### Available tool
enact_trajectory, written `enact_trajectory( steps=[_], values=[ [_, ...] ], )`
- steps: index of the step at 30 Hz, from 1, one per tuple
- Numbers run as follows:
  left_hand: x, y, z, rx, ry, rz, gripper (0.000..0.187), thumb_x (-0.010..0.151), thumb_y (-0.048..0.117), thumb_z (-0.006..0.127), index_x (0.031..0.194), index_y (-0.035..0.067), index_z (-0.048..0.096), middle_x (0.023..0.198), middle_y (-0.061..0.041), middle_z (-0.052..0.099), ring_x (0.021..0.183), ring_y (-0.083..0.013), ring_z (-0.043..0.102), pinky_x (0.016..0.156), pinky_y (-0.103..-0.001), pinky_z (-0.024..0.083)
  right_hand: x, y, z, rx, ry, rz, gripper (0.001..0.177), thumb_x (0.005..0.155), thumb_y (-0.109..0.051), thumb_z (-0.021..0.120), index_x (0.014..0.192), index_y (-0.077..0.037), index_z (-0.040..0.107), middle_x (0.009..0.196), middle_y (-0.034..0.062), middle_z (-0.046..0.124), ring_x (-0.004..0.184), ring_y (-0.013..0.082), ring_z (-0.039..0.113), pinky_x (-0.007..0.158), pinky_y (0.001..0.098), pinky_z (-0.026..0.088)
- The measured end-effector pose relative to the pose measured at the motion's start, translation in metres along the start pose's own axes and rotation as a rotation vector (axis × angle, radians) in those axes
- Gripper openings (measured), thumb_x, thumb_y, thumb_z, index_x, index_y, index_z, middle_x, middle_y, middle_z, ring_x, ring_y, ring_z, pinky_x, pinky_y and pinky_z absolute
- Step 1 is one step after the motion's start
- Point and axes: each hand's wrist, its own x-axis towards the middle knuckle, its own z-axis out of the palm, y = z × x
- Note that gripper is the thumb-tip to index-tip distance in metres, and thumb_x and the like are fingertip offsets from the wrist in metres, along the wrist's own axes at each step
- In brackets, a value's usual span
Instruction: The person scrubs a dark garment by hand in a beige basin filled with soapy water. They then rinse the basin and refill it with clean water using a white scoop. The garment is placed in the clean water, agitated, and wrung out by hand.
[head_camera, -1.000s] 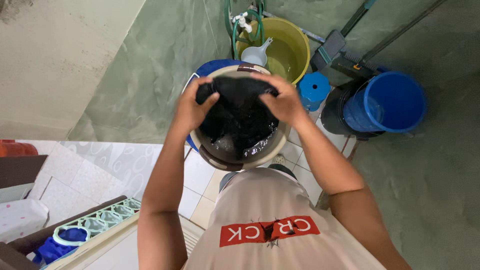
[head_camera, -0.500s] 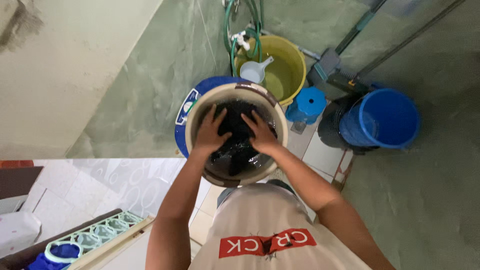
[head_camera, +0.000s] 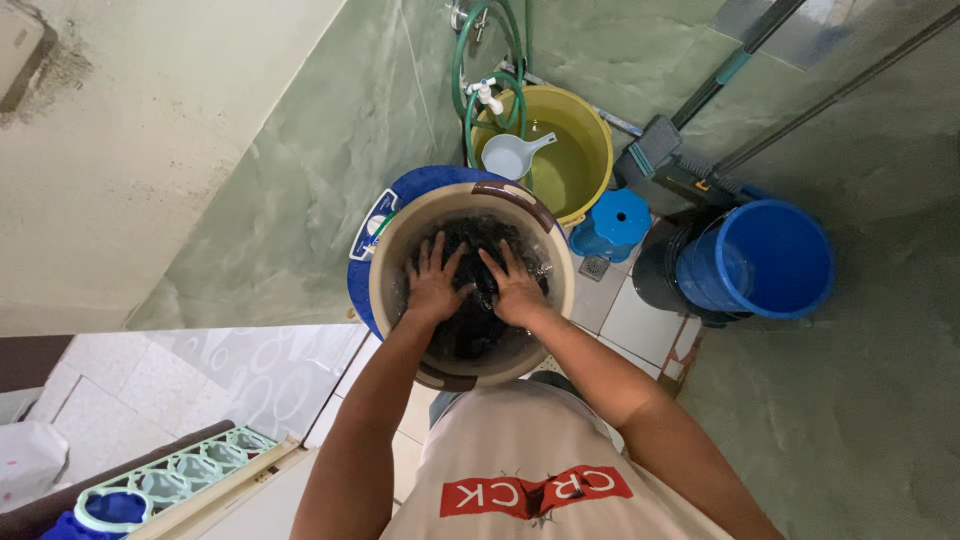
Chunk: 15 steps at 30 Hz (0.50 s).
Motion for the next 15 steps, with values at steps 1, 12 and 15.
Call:
enact_trajectory(
  steps=[1, 12, 15],
  values=[
    [0.002, 0.001, 0.001, -0.008, -0.011, -0.004, 0.098, 0.082, 0.051, 0.076, 0.162, 0.033, 0.023, 0.171, -0.009, -0.003, 0.156, -0.0407, 0.001, 0.118, -0.071, 0.009, 0.000, -0.003, -0.002, -0.002, -0.047, 0.039, 0.112, 0.081, -0.012, 0.075, 0.163, -0.038, 0.004, 0.172, 0.0141, -0.006, 0.155, 0.0420, 0.014, 0.119, 0.0521, 0.030],
    [0.010, 0.001, 0.007, -0.096, -0.004, -0.037, 0.092, 0.084, 0.050, 0.075, 0.160, 0.033, 0.026, 0.171, -0.009, -0.003, 0.156, -0.0405, -0.001, 0.120, -0.068, 0.008, 0.006, -0.013, -0.009, -0.105, -0.126, 0.090, 0.114, 0.079, -0.007, 0.072, 0.164, -0.035, 0.001, 0.172, 0.0110, -0.010, 0.157, 0.0361, 0.009, 0.119, 0.0502, 0.031],
    [0.009, 0.000, 0.003, -0.051, 0.012, -0.025, 0.091, 0.082, 0.043, 0.078, 0.158, 0.032, 0.030, 0.170, -0.011, 0.003, 0.154, -0.0411, 0.006, 0.120, -0.067, 0.013, 0.004, -0.002, -0.004, 0.008, -0.025, 0.036, 0.099, 0.082, -0.006, 0.065, 0.163, -0.036, 0.017, 0.172, 0.0099, 0.002, 0.156, 0.0349, 0.016, 0.117, 0.0460, 0.036]
  ],
)
